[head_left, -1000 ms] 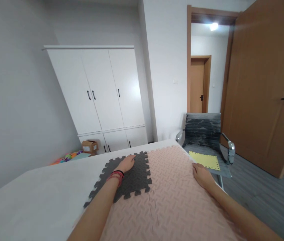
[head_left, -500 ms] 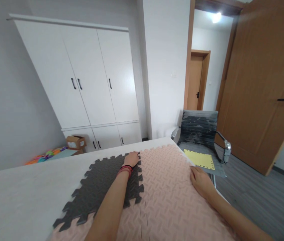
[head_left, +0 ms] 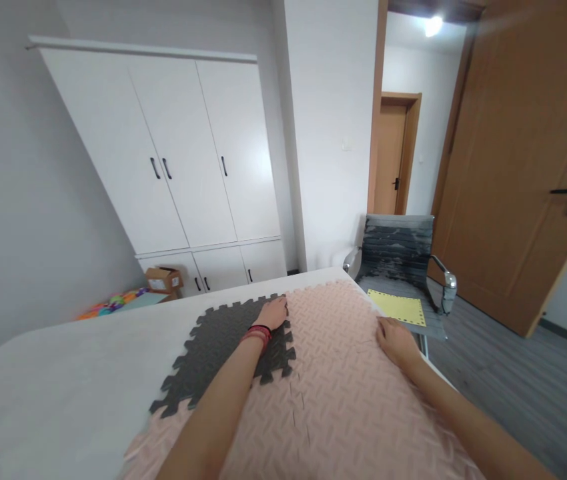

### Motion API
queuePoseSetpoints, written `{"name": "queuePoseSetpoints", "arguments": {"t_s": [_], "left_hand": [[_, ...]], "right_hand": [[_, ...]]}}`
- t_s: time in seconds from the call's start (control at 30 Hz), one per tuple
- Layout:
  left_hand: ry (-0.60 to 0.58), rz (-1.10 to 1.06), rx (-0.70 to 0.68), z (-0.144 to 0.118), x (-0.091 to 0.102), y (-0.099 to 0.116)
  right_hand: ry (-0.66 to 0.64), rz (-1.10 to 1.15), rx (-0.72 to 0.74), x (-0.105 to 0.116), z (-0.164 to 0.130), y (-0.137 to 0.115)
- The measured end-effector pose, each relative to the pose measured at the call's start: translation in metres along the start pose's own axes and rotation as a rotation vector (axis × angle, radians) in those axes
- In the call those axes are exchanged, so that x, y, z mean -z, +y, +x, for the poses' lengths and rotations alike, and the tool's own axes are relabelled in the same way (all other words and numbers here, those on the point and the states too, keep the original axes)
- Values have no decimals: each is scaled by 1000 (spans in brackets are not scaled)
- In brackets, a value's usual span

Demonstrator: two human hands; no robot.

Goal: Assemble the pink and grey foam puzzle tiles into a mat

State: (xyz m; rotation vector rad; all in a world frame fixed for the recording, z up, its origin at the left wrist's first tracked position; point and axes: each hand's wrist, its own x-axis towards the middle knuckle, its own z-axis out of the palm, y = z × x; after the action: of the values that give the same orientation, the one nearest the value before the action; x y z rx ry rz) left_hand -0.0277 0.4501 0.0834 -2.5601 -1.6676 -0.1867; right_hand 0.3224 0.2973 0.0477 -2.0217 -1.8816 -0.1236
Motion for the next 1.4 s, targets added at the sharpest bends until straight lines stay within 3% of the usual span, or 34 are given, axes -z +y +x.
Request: {"name": "queuePoseSetpoints", "arguments": {"t_s": [0.13, 0.23, 0.47, 0.67, 0.83, 1.03, 1.13, 1.4], "left_hand": [[-5, -12, -44, -44, 7, -5], [-40, -30, -11, -61, 8, -4], [-13, -39, 139, -58, 0, 19], [-20, -79, 177, -57, 1, 24], [-26, -118, 145, -81, 16, 26], [-45, -172, -114, -138, 46, 37], [-38, -164, -123, -158, 46, 42], [-14, -122, -21, -151, 35, 50]], "right_hand": [[-13, 22, -18, 0, -2, 0], [-18, 35, -31, 3, -3, -1], [-16, 65, -56, 2, -3, 0], [-20, 78, -56, 1, -4, 1], [-18, 74, -46, 7, -8, -2], [-40, 65, -2, -1, -7, 5], [-49, 66, 1, -6, -5, 9], [-49, 84, -25, -5, -4, 10]]}}
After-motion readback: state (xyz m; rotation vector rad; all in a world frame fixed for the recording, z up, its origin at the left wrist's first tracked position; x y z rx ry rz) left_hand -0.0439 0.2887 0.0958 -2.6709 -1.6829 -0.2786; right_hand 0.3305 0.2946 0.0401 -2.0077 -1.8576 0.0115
